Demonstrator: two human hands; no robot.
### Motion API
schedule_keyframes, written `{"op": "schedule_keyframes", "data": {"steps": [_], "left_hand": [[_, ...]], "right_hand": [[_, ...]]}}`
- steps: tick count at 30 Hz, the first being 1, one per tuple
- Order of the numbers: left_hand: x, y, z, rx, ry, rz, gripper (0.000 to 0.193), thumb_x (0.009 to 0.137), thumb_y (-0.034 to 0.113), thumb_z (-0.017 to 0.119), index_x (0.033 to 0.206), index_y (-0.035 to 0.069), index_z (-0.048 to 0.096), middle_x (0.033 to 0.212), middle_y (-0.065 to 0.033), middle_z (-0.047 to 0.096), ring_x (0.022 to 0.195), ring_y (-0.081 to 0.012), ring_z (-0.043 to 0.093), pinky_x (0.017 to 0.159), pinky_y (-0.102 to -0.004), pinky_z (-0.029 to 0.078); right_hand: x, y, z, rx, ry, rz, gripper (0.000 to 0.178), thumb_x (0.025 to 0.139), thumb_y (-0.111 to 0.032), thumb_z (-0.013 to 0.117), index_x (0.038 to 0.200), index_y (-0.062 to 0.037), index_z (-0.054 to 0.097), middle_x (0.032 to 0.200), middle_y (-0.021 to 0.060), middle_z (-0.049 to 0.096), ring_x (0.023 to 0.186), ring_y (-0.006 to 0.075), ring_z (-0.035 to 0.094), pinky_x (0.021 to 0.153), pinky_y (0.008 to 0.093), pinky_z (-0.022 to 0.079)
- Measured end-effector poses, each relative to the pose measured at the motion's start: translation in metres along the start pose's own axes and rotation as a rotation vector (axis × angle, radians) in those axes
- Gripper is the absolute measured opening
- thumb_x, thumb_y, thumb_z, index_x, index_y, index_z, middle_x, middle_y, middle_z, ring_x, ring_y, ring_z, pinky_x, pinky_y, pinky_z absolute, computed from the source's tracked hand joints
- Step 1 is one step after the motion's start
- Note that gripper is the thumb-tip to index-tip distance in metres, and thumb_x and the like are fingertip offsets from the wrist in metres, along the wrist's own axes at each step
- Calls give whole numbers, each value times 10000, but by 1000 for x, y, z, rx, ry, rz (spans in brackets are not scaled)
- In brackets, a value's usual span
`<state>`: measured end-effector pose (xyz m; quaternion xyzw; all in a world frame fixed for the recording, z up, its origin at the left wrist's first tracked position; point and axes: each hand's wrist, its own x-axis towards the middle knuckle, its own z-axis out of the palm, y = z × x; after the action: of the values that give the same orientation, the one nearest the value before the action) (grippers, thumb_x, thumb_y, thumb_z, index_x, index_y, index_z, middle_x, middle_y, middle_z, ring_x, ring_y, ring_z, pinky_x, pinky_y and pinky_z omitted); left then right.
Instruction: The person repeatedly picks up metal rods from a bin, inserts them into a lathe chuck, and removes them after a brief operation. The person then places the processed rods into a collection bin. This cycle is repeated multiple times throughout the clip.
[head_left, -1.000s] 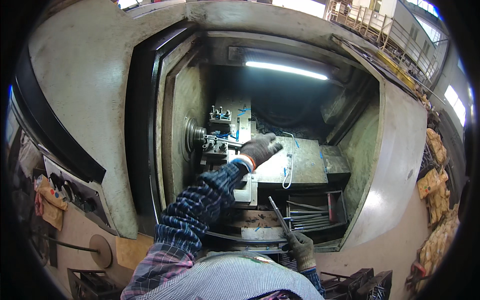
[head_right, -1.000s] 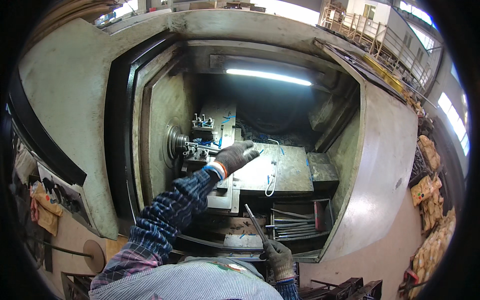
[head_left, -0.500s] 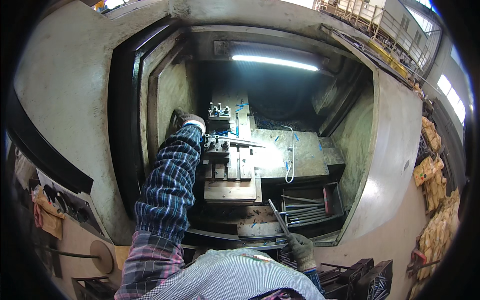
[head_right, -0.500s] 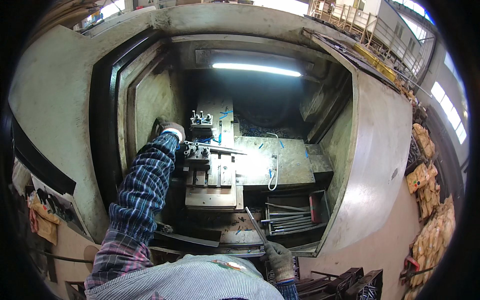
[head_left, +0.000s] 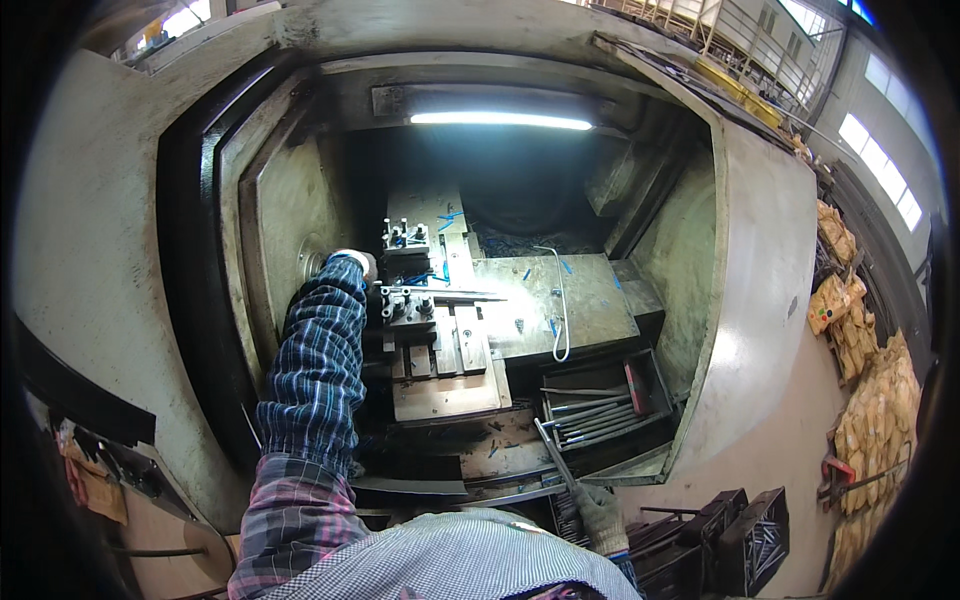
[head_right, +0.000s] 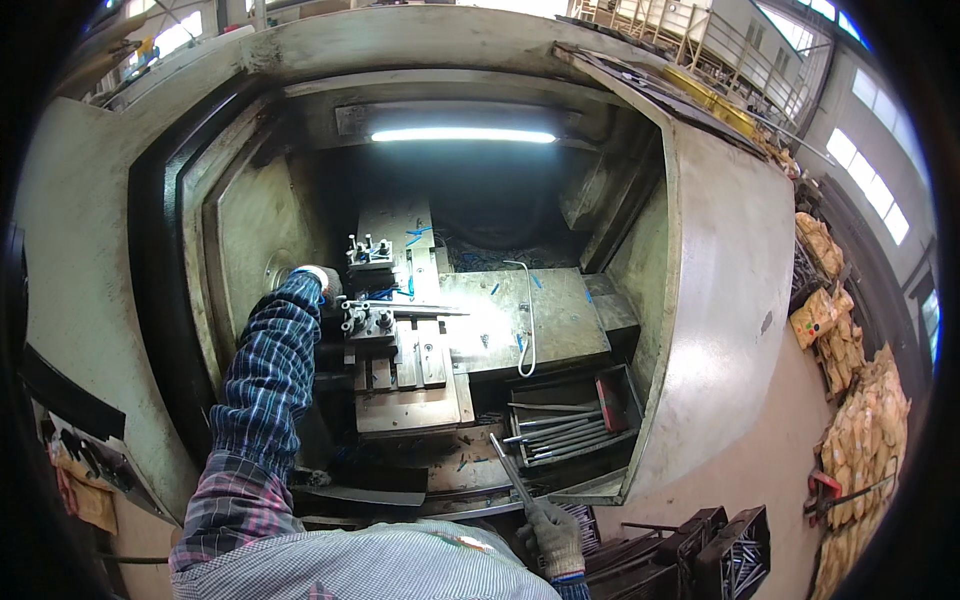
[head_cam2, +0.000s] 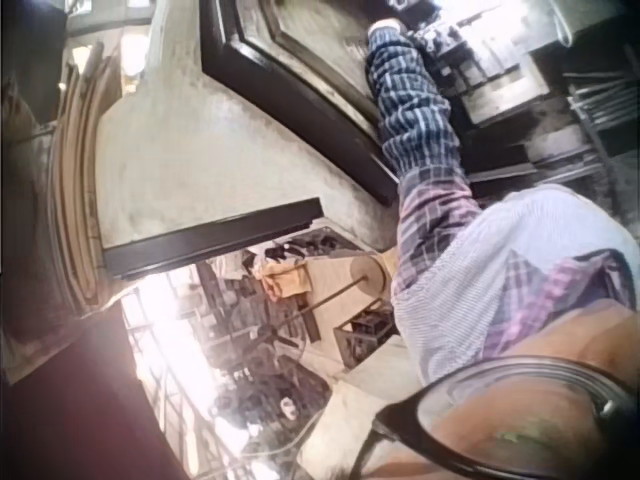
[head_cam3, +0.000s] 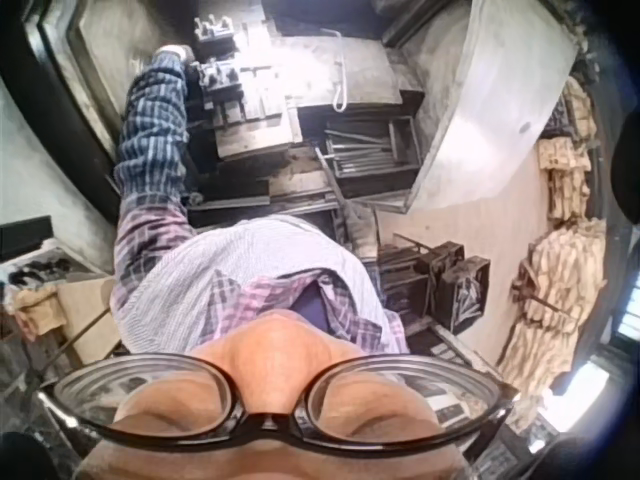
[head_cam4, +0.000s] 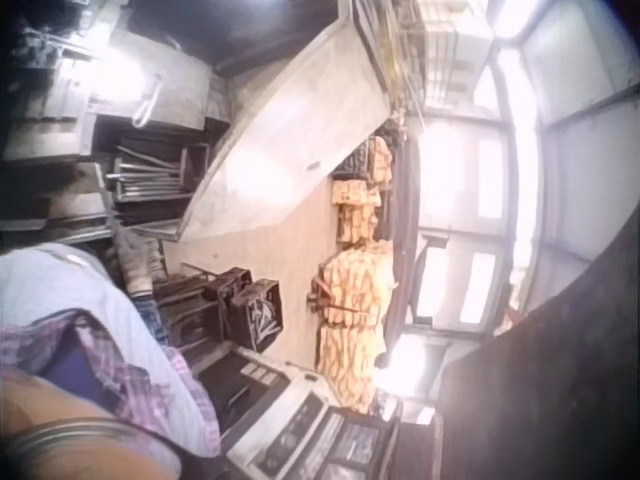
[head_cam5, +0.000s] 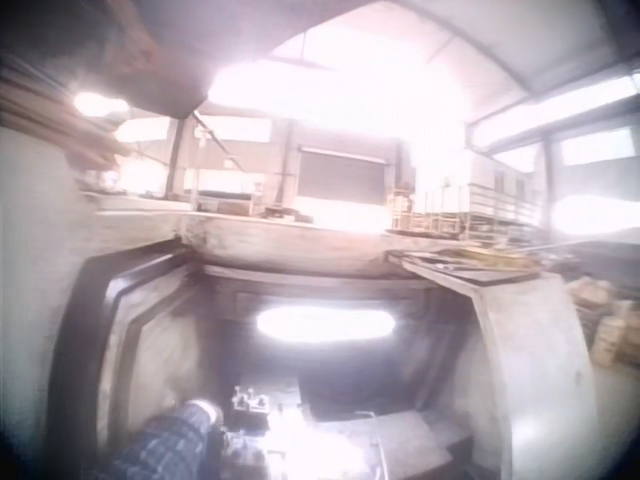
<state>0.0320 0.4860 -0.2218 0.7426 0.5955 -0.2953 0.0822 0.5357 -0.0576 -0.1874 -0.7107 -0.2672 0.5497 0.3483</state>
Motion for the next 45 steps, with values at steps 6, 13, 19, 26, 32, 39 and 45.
{"op": "schedule_keyframes", "data": {"steps": [6, 13, 19, 26, 32, 39, 45], "left_hand": [[-72, 162, -107, 16, 88, 404, 416, 864, 296, 666, 1153, 15, 766, 1206, -205, 749, 1078, -338, 744, 911, -468, 583], [-85, 243, -107, -178, 251, 392, 368, 993, 269, 559, 1298, 148, 724, 1353, -154, 702, 1237, -341, 686, 1021, -497, 552], [-119, 255, -88, -621, 542, 272, 477, 984, 263, 588, 1440, 124, 591, 1395, -185, 657, 1345, -397, 580, 1128, -508, 454], [-331, 213, -82, -765, 1567, 265, 377, 951, 128, 717, 1321, 75, 668, 1312, -174, 686, 1265, -369, 621, 1150, -499, 443], [-514, 155, -18, -388, 1766, -93, 443, 1061, 164, 562, 1475, 14, 517, 1458, -213, 571, 1408, -431, 512, 1194, -587, 403], [-581, 96, 94, -256, 1696, -1027, 488, 1123, 226, 495, 1521, -52, 460, 1553, -234, 486, 1405, -368, 528, 1111, -438, 537], [-568, 73, 122, -918, 1918, -916, 484, 1125, 235, 510, 1518, -46, 476, 1513, -207, 538, 1323, -325, 584, 1059, -404, 535]], "right_hand": [[-16, -8, -1, -6, 93, 63, 256, 1046, -286, 670, 1071, -41, 739, 699, 60, 717, 455, 95, 548, 411, 274, 414], [0, -16, 5, -61, 83, 41, 285, 1037, -299, 684, 1093, -29, 759, 724, 57, 730, 490, 82, 577, 448, 260, 443], [33, -50, 13, -258, 57, -231, 331, 1013, -318, 710, 1159, -31, 784, 768, 67, 754, 605, 94, 654, 537, 273, 506], [113, -121, 65, -349, -27, -523, 353, 979, -392, 749, 1153, -89, 802, 838, 80, 774, 739, 140, 711, 669, 307, 558], [191, -225, 150, -508, -211, -658, 370, 975, -438, 745, 1158, -121, 799, 866, 56, 783, 769, 138, 719, 707, 284, 566], [212, -315, 240, -1146, -241, -930, 415, 973, -485, 695, 1169, -131, 789, 1120, 112, 784, 1045, 304, 738, 931, 393, 576], [220, -325, 280, -1079, -453, -763, 356, 974, -410, 728, 1145, -105, 795, 866, 21, 776, 684, 107, 683, 660, 301, 579]]}}
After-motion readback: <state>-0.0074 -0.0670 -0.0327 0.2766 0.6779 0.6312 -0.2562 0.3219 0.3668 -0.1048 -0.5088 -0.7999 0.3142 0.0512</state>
